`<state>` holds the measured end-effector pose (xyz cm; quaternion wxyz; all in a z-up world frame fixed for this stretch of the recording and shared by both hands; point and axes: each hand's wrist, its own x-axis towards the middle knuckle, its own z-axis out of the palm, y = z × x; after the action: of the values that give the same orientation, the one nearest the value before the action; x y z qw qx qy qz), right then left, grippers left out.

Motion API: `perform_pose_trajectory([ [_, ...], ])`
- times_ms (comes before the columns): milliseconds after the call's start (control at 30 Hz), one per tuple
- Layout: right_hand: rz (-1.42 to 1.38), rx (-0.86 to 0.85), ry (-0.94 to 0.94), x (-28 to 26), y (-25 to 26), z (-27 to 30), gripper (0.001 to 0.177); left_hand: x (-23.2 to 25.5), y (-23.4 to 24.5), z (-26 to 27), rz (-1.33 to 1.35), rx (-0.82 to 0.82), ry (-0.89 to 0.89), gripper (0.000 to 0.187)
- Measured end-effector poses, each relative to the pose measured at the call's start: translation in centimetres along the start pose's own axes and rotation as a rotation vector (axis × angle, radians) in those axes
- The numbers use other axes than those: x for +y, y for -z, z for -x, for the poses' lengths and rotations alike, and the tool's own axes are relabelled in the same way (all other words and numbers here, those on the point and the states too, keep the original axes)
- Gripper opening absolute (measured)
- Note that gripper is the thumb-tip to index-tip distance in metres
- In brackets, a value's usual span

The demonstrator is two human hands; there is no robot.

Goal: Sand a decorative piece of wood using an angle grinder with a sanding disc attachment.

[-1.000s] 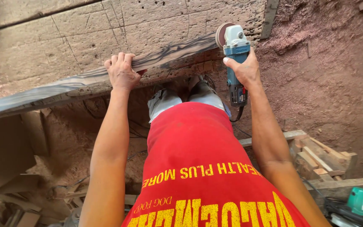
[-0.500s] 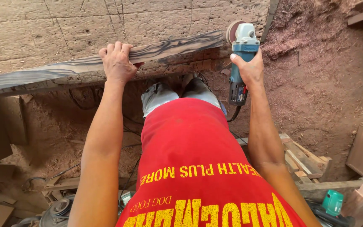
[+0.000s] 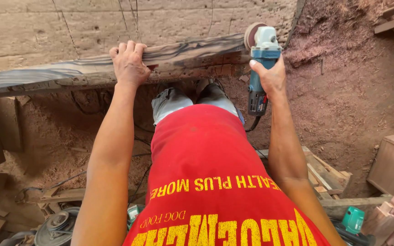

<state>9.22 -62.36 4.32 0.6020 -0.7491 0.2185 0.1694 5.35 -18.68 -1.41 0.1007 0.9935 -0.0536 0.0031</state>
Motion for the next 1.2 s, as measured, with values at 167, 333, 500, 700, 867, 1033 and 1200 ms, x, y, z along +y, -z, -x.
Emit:
perform_pose_trajectory([
  [167,0.234,-0.038,0.012,-0.9,-1.7,0.8,0.061,0.1,0.4,0.3,-0.021,0.030,-0.013,0.057],
  [333,0.431,-0.041,0.033,-2.8,-4.7,2.1,0.079,0.0,0.2,-0.1,-0.033,-0.002,-0.007,0.052],
  [500,0.554,-0.122,0.050,-3.5,-8.0,3.7,0.098,-0.2,-0.2,-0.3,-0.026,0.026,-0.036,0.053],
  [700,0.523,-0.152,0.040,-1.9,-5.6,2.7,0.091,-0.1,0.1,-0.1,-0.025,-0.003,0.001,0.057],
  [867,0.378,0.003,-0.086,-3.4,-1.1,1.2,0.072,-0.3,-0.2,0.2,-0.018,0.020,-0.013,0.050],
  [1033,0.101,0.066,-0.061,-1.1,1.0,0.7,0.063,-0.7,-1.2,0.6,-0.069,0.026,-0.008,0.047],
  [1200,0.037,-0.045,0.058,0.7,0.2,1.4,0.060,-0.1,0.0,0.1,-0.033,-0.004,0.007,0.052],
])
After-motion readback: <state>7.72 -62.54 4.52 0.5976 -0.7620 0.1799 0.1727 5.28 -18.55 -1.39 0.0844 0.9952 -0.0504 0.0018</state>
